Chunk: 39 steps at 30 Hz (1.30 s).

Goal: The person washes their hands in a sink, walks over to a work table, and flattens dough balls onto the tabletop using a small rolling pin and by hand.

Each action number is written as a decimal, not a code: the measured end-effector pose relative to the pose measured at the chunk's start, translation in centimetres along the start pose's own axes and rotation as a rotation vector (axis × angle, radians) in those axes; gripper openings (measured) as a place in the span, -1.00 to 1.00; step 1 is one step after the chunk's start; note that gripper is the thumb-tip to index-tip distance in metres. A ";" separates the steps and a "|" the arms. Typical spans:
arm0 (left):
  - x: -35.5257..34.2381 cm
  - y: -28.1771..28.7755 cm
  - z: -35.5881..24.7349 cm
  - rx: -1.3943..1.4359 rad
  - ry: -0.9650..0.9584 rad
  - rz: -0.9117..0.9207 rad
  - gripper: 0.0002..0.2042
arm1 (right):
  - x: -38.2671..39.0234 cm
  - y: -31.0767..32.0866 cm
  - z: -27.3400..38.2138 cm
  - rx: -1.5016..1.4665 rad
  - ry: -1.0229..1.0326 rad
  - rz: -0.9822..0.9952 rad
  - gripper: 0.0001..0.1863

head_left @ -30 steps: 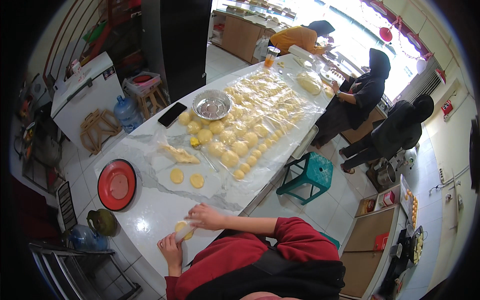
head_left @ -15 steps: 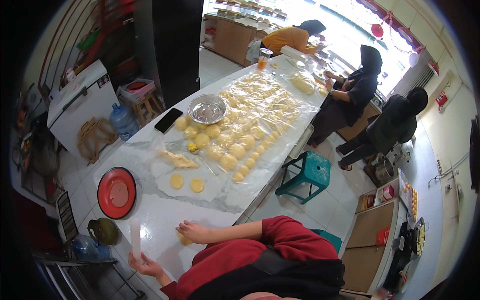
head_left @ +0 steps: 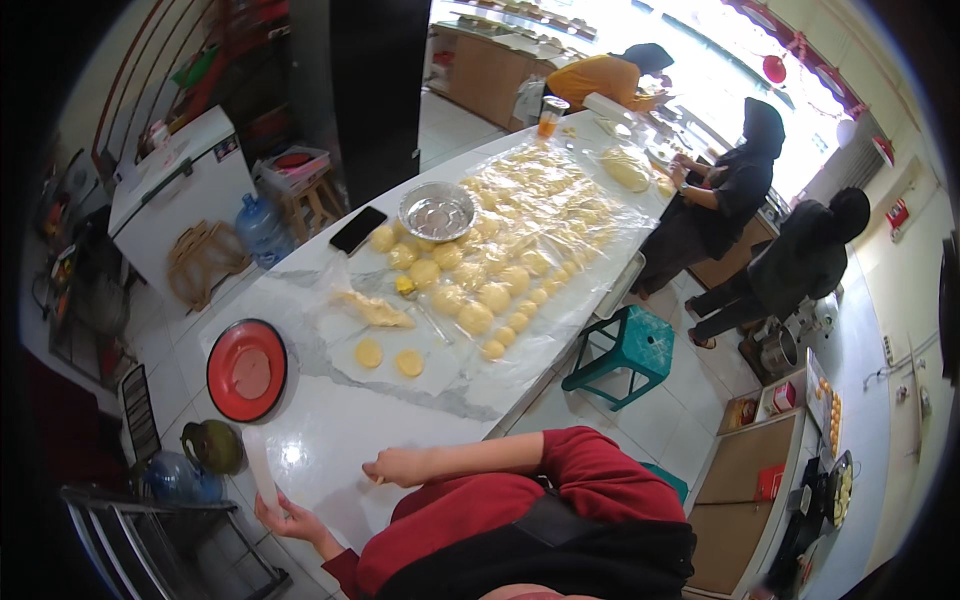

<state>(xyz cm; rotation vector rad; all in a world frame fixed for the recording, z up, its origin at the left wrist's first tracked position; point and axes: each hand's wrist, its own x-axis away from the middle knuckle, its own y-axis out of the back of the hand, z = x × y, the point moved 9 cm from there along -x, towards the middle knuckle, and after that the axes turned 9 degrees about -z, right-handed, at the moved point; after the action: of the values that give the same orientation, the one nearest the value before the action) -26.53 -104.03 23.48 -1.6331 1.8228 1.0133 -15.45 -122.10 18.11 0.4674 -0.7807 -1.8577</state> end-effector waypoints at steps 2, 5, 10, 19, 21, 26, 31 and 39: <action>0.1 0.3 -0.2 -0.027 -0.006 -0.034 -0.70 | 0.6 2.5 0.5 -0.467 -0.127 0.083 -0.80; 0.5 0.4 1.4 0.053 0.122 -0.055 -0.67 | 2.3 9.3 -1.9 -0.562 -0.086 -0.311 -0.74; 1.0 2.1 3.3 0.069 0.258 -0.088 -0.64 | 7.9 13.3 -11.4 -0.183 -0.498 -0.838 -0.63; 1.9 4.6 5.6 0.068 0.525 -0.189 -0.59 | 9.8 10.4 -8.7 0.524 -0.339 -0.776 -0.38; 1.6 4.9 4.9 0.105 0.538 -0.272 -0.62 | 9.0 9.7 -11.0 0.519 -0.407 -0.659 -0.41; 1.3 4.9 4.6 0.139 0.558 -0.295 -0.63 | 6.2 18.3 -13.2 0.497 -0.435 -0.929 -0.63; 0.9 4.5 5.0 0.138 0.540 -0.282 -0.63 | 2.3 23.5 -18.4 0.659 -0.449 -1.021 -0.81; 0.8 6.7 5.9 0.100 0.549 -0.386 -0.59 | -0.4 23.9 -21.2 0.818 -0.398 -0.988 -0.92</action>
<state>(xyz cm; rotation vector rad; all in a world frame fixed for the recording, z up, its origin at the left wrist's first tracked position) -33.92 -99.78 20.66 -2.2357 1.7247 0.3157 13.94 -134.54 19.72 1.1709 -1.8354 -2.4991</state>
